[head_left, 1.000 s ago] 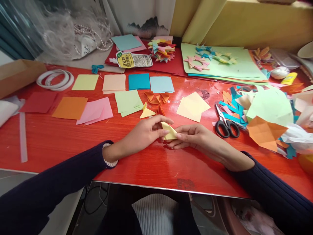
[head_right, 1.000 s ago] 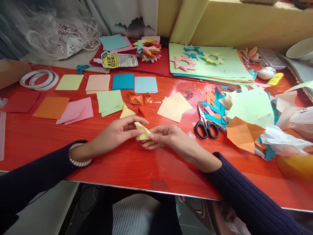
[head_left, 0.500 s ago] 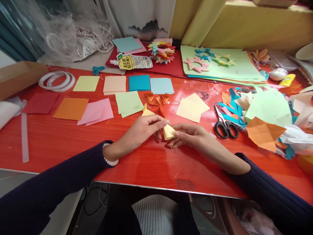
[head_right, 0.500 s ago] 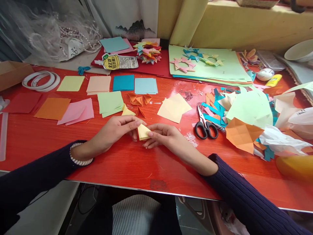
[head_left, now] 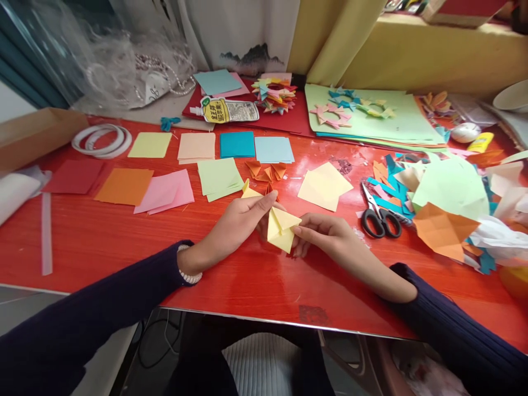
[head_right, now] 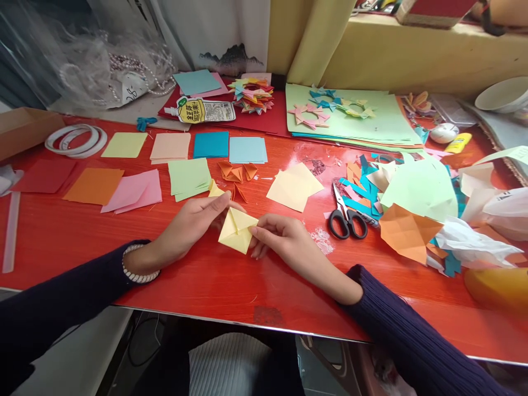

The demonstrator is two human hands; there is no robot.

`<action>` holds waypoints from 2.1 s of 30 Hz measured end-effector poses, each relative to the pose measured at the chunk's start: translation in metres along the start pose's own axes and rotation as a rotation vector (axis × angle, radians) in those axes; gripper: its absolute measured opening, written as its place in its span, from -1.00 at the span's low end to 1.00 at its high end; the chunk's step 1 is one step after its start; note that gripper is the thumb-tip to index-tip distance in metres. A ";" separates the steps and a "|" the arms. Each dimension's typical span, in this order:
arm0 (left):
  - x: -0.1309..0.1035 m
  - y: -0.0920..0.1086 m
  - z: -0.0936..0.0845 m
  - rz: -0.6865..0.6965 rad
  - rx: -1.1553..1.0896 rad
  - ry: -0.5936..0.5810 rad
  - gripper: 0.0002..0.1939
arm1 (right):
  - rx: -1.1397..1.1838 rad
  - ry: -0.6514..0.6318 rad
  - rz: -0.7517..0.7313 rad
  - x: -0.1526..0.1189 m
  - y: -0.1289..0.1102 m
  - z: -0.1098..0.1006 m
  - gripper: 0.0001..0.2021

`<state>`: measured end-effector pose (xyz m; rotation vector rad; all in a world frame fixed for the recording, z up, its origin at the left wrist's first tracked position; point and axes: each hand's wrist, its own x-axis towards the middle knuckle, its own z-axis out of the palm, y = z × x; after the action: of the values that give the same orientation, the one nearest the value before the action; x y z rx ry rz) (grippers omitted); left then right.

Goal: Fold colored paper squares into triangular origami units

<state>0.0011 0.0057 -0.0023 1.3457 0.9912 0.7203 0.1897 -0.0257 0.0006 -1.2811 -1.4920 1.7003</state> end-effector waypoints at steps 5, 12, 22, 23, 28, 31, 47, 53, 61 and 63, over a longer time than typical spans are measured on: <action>0.002 0.000 -0.002 0.045 0.041 0.058 -0.73 | 0.039 0.067 0.018 0.001 -0.002 0.000 -0.74; -0.005 0.000 0.000 0.051 0.091 0.002 -0.72 | -0.024 0.003 0.018 -0.003 -0.002 0.004 -0.78; -0.006 -0.001 0.006 0.037 0.103 -0.134 -0.72 | 0.178 0.211 0.007 -0.001 0.001 0.005 -0.78; -0.006 -0.001 0.006 0.053 0.121 -0.119 -0.73 | 0.142 0.205 0.020 -0.001 0.000 0.004 -0.77; -0.006 -0.003 0.001 0.214 0.311 0.031 -0.78 | -0.033 0.023 0.081 -0.003 -0.004 0.002 -0.74; -0.006 -0.003 0.000 0.258 0.396 -0.011 -0.77 | 0.011 0.018 0.066 -0.003 -0.005 0.003 -0.76; -0.003 -0.002 0.002 0.013 0.048 -0.113 -0.74 | 0.172 0.087 -0.028 0.001 0.003 0.004 -0.85; -0.003 -0.005 0.004 0.025 -0.108 -0.100 -0.68 | 0.421 0.104 -0.031 0.003 0.009 0.003 -0.81; -0.006 0.001 0.003 0.105 -0.070 -0.177 -0.74 | 0.567 0.098 0.003 0.003 0.009 0.003 -0.91; -0.006 0.001 0.003 0.117 -0.035 -0.167 -0.73 | 0.566 0.096 0.012 0.003 0.008 0.002 -0.93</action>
<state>0.0014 -0.0011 -0.0004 1.4171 0.7690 0.6968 0.1881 -0.0265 -0.0083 -1.0407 -0.8528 1.8562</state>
